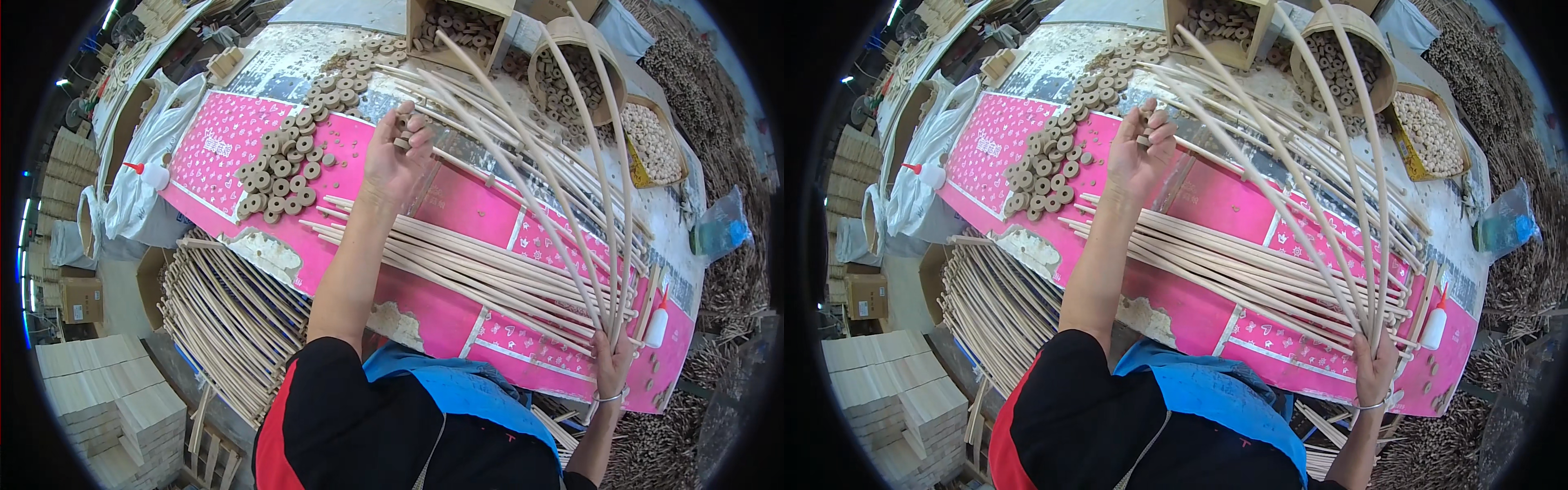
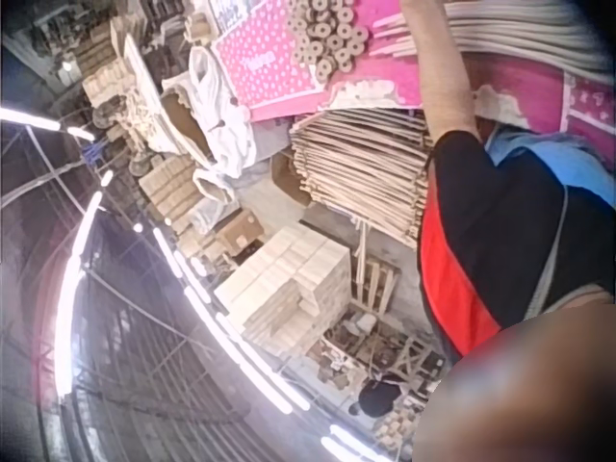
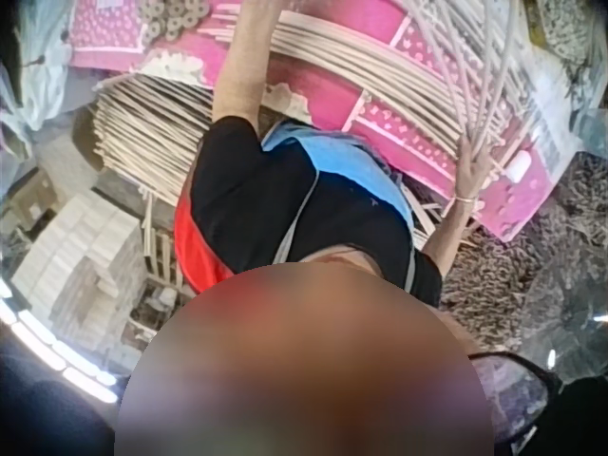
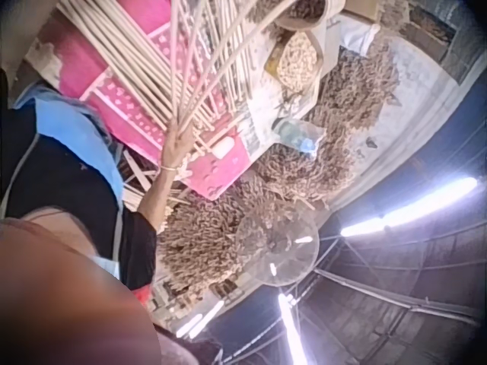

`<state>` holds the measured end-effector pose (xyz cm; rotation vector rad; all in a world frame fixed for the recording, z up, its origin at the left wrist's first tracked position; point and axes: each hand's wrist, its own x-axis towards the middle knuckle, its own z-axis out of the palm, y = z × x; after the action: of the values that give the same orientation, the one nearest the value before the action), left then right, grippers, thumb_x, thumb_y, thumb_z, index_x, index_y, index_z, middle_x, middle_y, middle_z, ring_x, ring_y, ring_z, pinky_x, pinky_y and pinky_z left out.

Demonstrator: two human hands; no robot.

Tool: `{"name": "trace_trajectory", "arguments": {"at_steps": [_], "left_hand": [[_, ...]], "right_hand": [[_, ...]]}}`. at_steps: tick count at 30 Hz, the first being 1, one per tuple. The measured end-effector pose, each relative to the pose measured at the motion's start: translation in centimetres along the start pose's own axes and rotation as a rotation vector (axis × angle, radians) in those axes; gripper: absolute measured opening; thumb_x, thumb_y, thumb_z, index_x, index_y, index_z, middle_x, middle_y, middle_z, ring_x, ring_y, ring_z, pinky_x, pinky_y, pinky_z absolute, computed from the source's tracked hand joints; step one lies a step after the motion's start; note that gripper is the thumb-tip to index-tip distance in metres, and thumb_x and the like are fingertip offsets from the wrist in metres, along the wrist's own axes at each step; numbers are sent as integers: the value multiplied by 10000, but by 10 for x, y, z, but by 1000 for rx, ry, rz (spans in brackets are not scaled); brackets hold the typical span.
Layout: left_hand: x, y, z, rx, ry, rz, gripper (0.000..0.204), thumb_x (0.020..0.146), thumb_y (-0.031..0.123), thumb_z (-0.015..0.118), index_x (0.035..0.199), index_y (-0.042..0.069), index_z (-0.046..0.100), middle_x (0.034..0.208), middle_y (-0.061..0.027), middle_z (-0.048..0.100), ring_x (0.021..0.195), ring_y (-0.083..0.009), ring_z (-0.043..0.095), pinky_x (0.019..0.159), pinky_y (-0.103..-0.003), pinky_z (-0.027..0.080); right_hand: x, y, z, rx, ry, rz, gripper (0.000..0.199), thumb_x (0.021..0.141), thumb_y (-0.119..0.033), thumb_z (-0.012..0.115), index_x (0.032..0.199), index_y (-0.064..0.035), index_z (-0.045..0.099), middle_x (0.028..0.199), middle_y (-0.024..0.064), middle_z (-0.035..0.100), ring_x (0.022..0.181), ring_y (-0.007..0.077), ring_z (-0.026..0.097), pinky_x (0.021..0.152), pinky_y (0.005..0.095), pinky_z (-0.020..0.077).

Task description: Assembling small wooden rings onto long wooden poles at a workbench.

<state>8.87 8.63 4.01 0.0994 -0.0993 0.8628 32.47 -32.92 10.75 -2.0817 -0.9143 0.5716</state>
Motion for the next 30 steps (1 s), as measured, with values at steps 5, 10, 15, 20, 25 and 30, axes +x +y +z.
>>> {"name": "trace_trajectory", "arguments": {"at_steps": [5, 10, 15, 20, 25, 30], "left_hand": [[4, 18, -24, 478, 259, 125, 443, 1022, 216, 459, 1427, 39, 488, 1047, -77, 631, 751, -123, 545, 588, -213, 446], [3, 15, -21, 647, 252, 143, 394, 1025, 219, 523, 1382, 54, 550, 1064, -33, 665, 753, -70, 554, 587, -186, 452], [0, 11, -11, 803, 230, 72, 455, 1007, 285, 579, 1404, 64, 542, 1056, 6, 666, 736, -44, 530, 570, -165, 434], [0, 11, -13, 855, 175, 10, 471, 1007, 289, 582, 1421, 71, 526, 1034, 5, 663, 701, -26, 505, 536, -141, 407], [5, 12, -8, 942, 195, -9, 413, 987, 265, 625, 1346, 66, 583, 987, -8, 670, 649, -15, 477, 518, -137, 385], [8, -1, -20, 1058, 272, -191, 242, 904, 248, 747, 999, 48, 648, 797, 13, 637, 580, -20, 480, 507, -167, 351]], "right_hand": [[-15, 4, -5, -68, -43, 24, 211, 969, -157, 600, 1031, 43, 626, 685, -1, 553, 588, 80, 478, 526, 247, 381], [-17, 8, -2, -149, -39, 4, 188, 959, -154, 623, 980, 33, 637, 637, 20, 519, 563, 90, 470, 511, 265, 368], [-15, 23, 3, -191, -29, -50, 198, 959, -165, 630, 955, 33, 623, 635, 54, 507, 564, 138, 465, 527, 304, 368], [-11, 20, 6, -159, -32, -25, 188, 954, -152, 630, 954, 36, 621, 652, 75, 516, 572, 151, 471, 539, 318, 375], [-3, 14, 1, -310, 15, -197, 111, 922, -79, 643, 981, 15, 630, 698, 128, 551, 584, 239, 522, 565, 347, 410], [37, -20, 17, -416, 97, -391, 115, 906, -84, 652, 998, -16, 636, 782, 169, 613, 688, 341, 617, 604, 397, 454]]}}
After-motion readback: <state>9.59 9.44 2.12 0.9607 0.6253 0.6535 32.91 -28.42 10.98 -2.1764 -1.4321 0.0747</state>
